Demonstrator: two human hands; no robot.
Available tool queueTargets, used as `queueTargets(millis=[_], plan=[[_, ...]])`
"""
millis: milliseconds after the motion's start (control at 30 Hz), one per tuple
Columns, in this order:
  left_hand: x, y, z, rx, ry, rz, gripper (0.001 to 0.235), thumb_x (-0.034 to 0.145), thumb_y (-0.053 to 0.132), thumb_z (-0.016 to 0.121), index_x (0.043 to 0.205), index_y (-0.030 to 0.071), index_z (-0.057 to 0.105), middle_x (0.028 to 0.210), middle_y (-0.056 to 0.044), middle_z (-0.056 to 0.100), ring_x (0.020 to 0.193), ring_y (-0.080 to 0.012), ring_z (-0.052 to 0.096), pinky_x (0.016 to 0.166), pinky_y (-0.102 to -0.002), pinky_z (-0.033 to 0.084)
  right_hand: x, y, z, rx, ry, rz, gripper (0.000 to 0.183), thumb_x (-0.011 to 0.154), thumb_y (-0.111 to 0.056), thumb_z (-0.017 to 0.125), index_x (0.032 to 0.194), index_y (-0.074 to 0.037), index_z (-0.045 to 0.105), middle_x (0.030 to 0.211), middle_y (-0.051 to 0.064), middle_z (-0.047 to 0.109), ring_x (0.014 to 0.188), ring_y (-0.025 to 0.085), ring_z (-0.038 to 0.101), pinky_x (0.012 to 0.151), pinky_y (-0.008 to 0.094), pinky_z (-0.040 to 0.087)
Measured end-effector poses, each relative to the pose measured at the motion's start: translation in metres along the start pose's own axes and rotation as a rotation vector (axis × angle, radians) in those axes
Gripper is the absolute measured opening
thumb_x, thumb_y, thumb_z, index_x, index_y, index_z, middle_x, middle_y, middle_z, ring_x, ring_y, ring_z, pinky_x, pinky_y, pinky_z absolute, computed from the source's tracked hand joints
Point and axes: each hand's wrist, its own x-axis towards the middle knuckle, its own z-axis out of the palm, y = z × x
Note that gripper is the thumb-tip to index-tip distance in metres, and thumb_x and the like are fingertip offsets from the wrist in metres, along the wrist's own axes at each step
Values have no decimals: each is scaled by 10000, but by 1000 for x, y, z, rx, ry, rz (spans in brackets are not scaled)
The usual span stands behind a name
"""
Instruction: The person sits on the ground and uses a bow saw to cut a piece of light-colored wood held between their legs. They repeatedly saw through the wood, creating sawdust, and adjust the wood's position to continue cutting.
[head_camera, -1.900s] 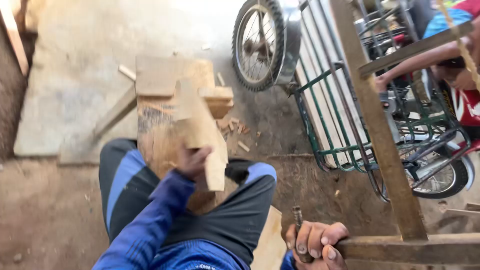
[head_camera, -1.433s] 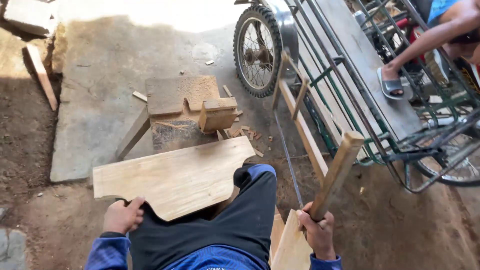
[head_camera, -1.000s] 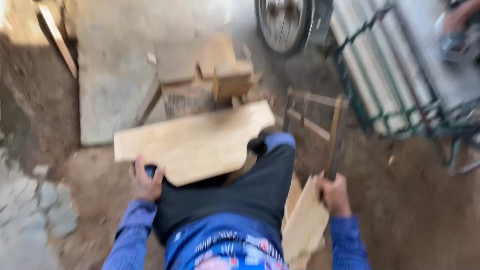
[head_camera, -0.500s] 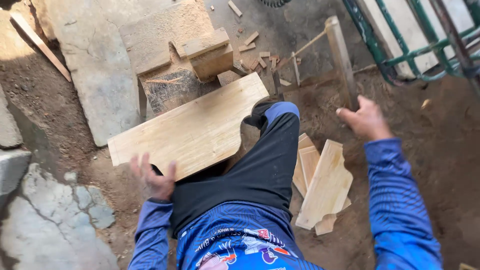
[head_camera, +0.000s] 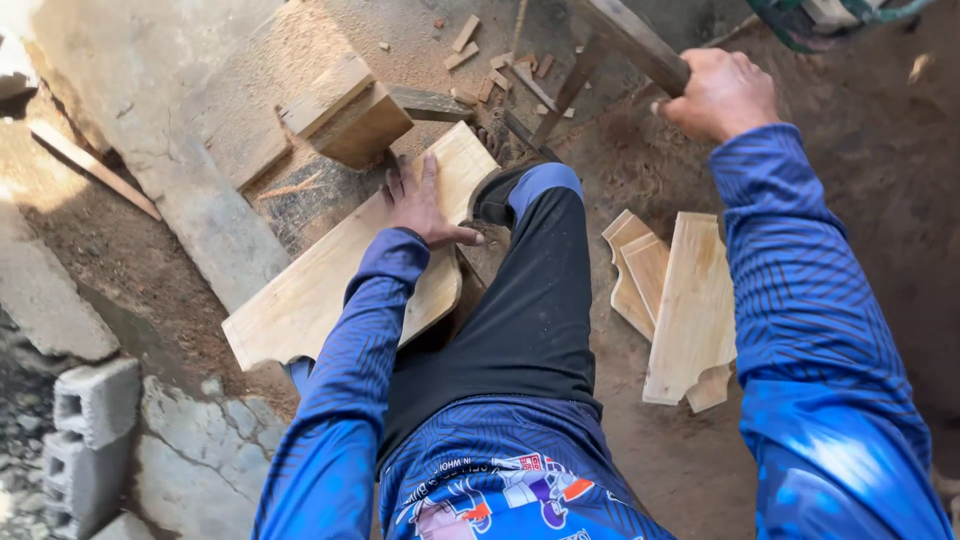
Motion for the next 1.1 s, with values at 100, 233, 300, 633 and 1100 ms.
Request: queueTargets(millis=[100,233,300,633,1100], plan=[[12,1,6,94,-42,-38,1682,399,742,917,1646,187,-65,1676,-323,-109,1539,-535,-122,1234,-633,-28,-1,-4,0,15,24,-11,454,800,-458,839,1149,-181,757,1112,209,726,1055,429,670,895,557,524],[18,-6,15,111,-18,-40,1645,417,682,926,1652,221,-59,1673,-325,-89,1538,-546,-93,1236,-629,-19,9,-8,7,23,33,-17,450,794,-475,844,1122,-178,763,1075,198,736,1020,417,684,875,554,526],[19,-5,14,107,8,-62,1585,428,597,922,1656,251,-19,1660,-308,29,1533,-548,10,1241,-612,15,18,-11,10,-10,64,-56,472,777,-486,857,1099,-155,762,1047,189,740,984,412,692,841,558,529],[-71,3,-41,-156,323,226,1451,364,436,864,1639,136,240,1446,-212,426,1378,-422,395,1242,-543,243,29,-15,18,4,101,-37,493,716,-486,869,1057,-145,768,1048,178,743,985,399,699,830,526,554],[-270,-49,-109,-546,1062,550,1341,537,395,934,1653,59,272,1662,-257,295,1561,-403,338,1316,-503,304,95,137,109,143,16,-6,535,861,-546,825,1014,-38,760,828,231,741,754,359,739,683,472,617]])
